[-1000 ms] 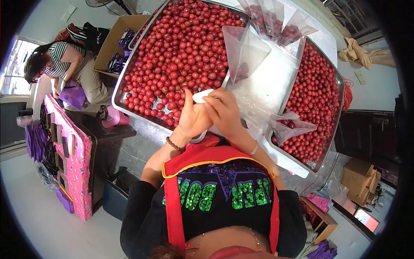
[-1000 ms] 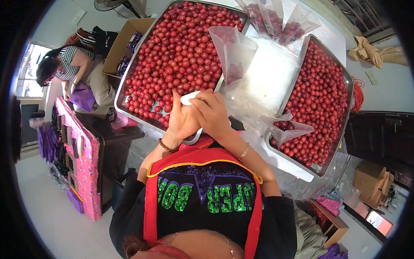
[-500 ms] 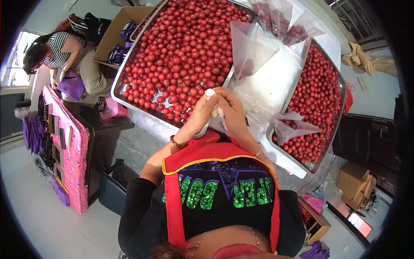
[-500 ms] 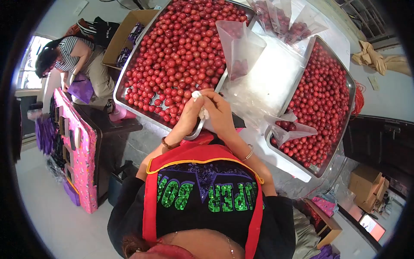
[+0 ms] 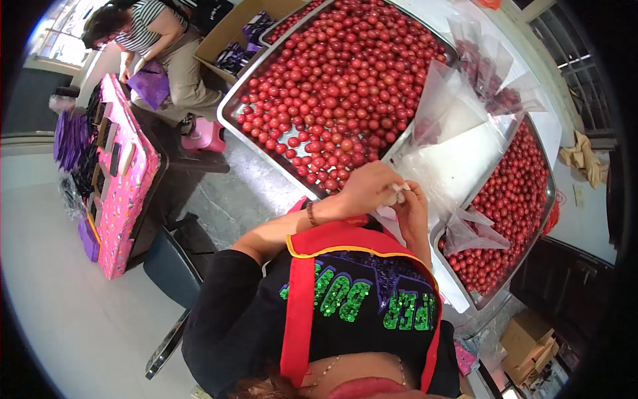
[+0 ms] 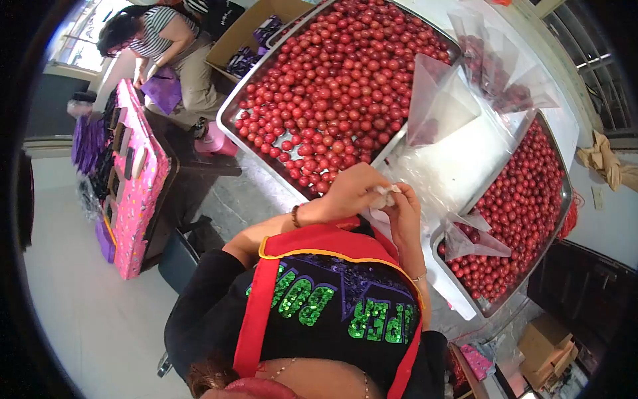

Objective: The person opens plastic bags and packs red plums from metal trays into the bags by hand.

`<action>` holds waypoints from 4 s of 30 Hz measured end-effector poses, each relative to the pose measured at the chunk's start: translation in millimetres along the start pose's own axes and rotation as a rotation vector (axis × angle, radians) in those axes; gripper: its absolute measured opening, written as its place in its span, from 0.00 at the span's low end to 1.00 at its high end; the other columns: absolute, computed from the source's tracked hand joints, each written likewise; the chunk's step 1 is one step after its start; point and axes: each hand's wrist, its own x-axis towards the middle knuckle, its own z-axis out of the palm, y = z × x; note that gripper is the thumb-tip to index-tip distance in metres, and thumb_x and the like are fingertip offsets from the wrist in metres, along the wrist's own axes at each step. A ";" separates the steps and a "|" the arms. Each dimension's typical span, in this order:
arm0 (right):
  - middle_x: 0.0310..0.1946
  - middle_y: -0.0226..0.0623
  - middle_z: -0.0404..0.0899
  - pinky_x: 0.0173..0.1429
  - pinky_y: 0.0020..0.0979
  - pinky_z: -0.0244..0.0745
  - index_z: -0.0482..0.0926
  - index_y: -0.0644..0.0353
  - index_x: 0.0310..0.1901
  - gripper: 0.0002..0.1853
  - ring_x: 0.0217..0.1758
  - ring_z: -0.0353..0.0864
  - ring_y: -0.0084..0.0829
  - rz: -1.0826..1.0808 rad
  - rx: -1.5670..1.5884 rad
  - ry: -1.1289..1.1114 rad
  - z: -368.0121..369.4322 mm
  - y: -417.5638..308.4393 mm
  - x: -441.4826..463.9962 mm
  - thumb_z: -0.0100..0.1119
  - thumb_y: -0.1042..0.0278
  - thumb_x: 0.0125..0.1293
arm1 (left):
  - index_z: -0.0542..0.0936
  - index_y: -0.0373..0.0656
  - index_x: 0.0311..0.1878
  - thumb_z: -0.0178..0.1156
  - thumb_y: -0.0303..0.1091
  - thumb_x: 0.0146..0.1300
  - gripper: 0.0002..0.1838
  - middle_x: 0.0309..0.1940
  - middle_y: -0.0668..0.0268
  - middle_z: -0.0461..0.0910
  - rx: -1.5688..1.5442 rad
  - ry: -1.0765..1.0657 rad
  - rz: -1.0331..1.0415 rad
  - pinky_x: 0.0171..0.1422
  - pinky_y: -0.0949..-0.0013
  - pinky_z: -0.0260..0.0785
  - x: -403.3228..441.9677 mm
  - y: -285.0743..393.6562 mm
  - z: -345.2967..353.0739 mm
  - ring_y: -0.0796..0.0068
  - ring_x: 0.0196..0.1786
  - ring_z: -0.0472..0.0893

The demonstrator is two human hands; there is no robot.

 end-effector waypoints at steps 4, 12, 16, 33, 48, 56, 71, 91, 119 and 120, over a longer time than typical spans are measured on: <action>0.48 0.35 0.74 0.48 0.33 0.75 0.67 0.61 0.56 0.16 0.48 0.76 0.27 0.143 0.299 -0.081 6.1 -10.2 -9.3 0.43 0.64 0.70 | 0.76 0.49 0.41 0.60 0.34 0.50 0.13 0.46 0.70 0.74 0.325 -0.128 0.304 0.55 0.63 0.59 -3.0 9.5 4.4 0.66 0.52 0.71; 0.45 0.37 0.76 0.52 0.32 0.74 0.67 0.63 0.56 0.17 0.46 0.78 0.29 0.120 0.120 -0.024 2.7 -0.7 -30.9 0.46 0.65 0.70 | 0.78 0.45 0.39 0.54 0.27 0.54 0.09 0.44 0.63 0.76 -0.018 -0.265 0.216 0.48 0.64 0.70 -16.5 6.1 9.6 0.60 0.48 0.75; 0.44 0.37 0.76 0.49 0.30 0.76 0.68 0.63 0.54 0.15 0.43 0.79 0.27 0.096 0.071 0.006 6.4 -1.3 -32.2 0.47 0.66 0.69 | 0.76 0.45 0.44 0.58 0.27 0.53 0.13 0.43 0.62 0.75 -0.005 -0.328 0.206 0.50 0.63 0.69 -15.3 4.2 4.5 0.60 0.47 0.75; 0.42 0.38 0.75 0.43 0.39 0.68 0.74 0.54 0.48 0.19 0.43 0.75 0.41 -0.383 -1.634 0.204 -2.1 3.7 -13.2 0.59 0.65 0.53 | 0.71 0.38 0.53 0.55 0.27 0.64 0.15 0.32 0.67 0.78 -0.544 0.479 -0.600 0.42 0.77 0.71 -35.4 -38.7 -102.4 0.80 0.35 0.78; 0.41 0.38 0.76 0.48 0.36 0.70 0.77 0.59 0.44 0.12 0.43 0.76 0.39 -0.692 -1.273 -0.166 69.6 -19.2 -4.6 0.57 0.68 0.58 | 0.44 0.46 0.70 0.57 0.27 0.61 0.40 0.60 0.58 0.60 -0.026 0.998 -0.251 0.58 0.69 0.62 -15.4 -33.7 -198.2 0.71 0.53 0.69; 0.41 0.37 0.77 0.45 0.37 0.70 0.76 0.58 0.46 0.14 0.43 0.76 0.39 -0.595 -1.434 -0.141 64.6 -18.8 3.8 0.56 0.65 0.59 | 0.74 0.40 0.53 0.58 0.32 0.58 0.19 0.42 0.57 0.77 0.290 0.239 -0.404 0.46 0.66 0.70 -47.8 -50.7 -119.6 0.64 0.40 0.78; 0.51 0.34 0.70 0.45 0.38 0.67 0.75 0.54 0.48 0.17 0.46 0.71 0.38 -0.767 -1.684 -0.140 102.3 39.3 44.8 0.59 0.63 0.54 | 0.76 0.43 0.44 0.60 0.34 0.55 0.13 0.41 0.57 0.74 0.320 0.016 -0.411 0.44 0.59 0.70 -46.0 -60.3 -111.1 0.54 0.43 0.76; 0.53 0.34 0.69 0.58 0.47 0.56 0.76 0.50 0.46 0.20 0.58 0.64 0.36 -0.804 -1.781 0.202 160.8 70.3 61.3 0.63 0.58 0.50 | 0.69 0.49 0.59 0.61 0.33 0.52 0.28 0.51 0.58 0.69 0.787 -0.058 -0.116 0.56 0.54 0.60 -43.6 -111.4 -169.1 0.57 0.55 0.67; 0.55 0.38 0.67 0.59 0.46 0.58 0.77 0.50 0.46 0.16 0.60 0.63 0.40 -0.803 -1.593 0.004 185.4 58.6 128.7 0.59 0.60 0.55 | 0.76 0.41 0.46 0.56 0.29 0.58 0.12 0.43 0.58 0.75 0.125 0.389 -0.489 0.49 0.64 0.67 -25.8 -142.3 -235.3 0.62 0.44 0.75; 0.54 0.35 0.68 0.57 0.44 0.60 0.77 0.49 0.46 0.15 0.57 0.65 0.38 -0.821 -1.660 0.012 192.2 57.2 127.1 0.59 0.61 0.55 | 0.76 0.42 0.46 0.57 0.29 0.58 0.12 0.44 0.58 0.74 0.255 0.390 -0.382 0.50 0.63 0.67 -21.7 -149.3 -235.2 0.60 0.45 0.74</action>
